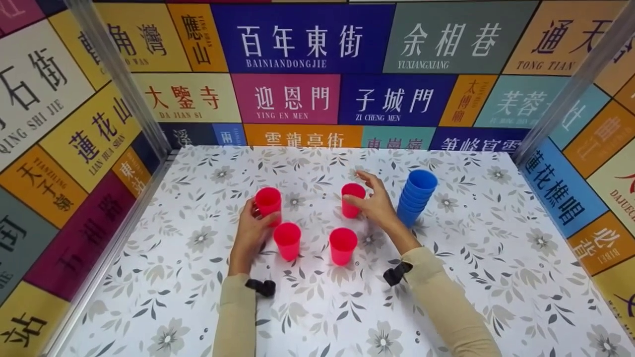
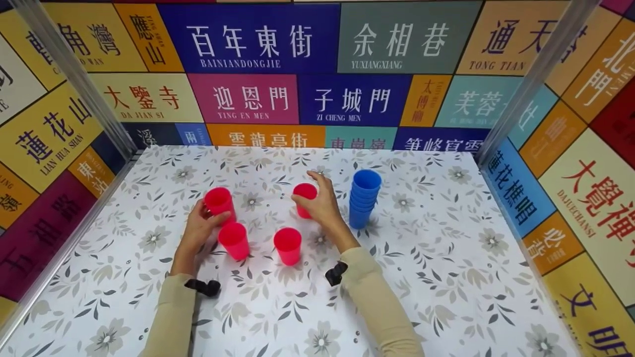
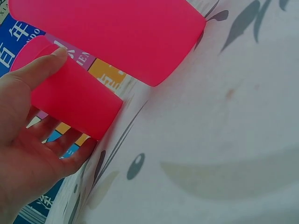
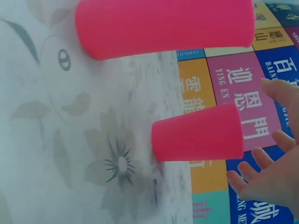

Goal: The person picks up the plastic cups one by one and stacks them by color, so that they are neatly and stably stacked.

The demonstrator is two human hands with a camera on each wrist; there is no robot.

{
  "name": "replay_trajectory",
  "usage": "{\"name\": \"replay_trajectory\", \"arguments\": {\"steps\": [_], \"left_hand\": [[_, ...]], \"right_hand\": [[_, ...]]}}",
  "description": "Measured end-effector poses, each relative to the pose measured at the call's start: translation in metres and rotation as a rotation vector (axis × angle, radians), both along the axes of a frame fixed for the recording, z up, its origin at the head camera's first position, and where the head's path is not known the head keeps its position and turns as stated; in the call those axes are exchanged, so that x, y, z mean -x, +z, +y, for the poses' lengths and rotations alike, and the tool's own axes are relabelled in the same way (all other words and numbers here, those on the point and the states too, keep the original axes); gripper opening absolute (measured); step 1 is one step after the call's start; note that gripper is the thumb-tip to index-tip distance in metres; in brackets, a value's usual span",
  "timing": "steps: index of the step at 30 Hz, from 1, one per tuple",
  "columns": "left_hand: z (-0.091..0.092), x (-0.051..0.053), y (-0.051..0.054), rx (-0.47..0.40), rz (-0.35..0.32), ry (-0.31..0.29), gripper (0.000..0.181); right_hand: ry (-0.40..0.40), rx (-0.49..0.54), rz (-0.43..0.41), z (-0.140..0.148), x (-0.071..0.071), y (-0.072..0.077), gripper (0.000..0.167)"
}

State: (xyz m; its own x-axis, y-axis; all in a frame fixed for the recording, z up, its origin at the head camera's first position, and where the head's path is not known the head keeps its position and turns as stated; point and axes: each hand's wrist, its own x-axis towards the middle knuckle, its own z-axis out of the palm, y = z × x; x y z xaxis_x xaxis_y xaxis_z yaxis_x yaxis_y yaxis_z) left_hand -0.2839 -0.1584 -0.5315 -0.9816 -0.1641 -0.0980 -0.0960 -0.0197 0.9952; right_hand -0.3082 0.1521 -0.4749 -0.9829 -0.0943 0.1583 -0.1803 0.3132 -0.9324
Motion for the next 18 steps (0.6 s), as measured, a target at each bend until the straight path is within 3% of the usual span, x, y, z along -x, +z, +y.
{"name": "replay_trajectory", "arguments": {"steps": [8,18], "left_hand": [[0.000,0.002,-0.001,-0.015,0.035,0.001,0.072],[0.000,-0.001,-0.001,-0.004,0.010,-0.008,0.073]], "right_hand": [[-0.025,0.027,-0.094,0.001,0.004,-0.011,0.083],[-0.009,0.024,-0.232,0.007,0.012,-0.027,0.088]]}}
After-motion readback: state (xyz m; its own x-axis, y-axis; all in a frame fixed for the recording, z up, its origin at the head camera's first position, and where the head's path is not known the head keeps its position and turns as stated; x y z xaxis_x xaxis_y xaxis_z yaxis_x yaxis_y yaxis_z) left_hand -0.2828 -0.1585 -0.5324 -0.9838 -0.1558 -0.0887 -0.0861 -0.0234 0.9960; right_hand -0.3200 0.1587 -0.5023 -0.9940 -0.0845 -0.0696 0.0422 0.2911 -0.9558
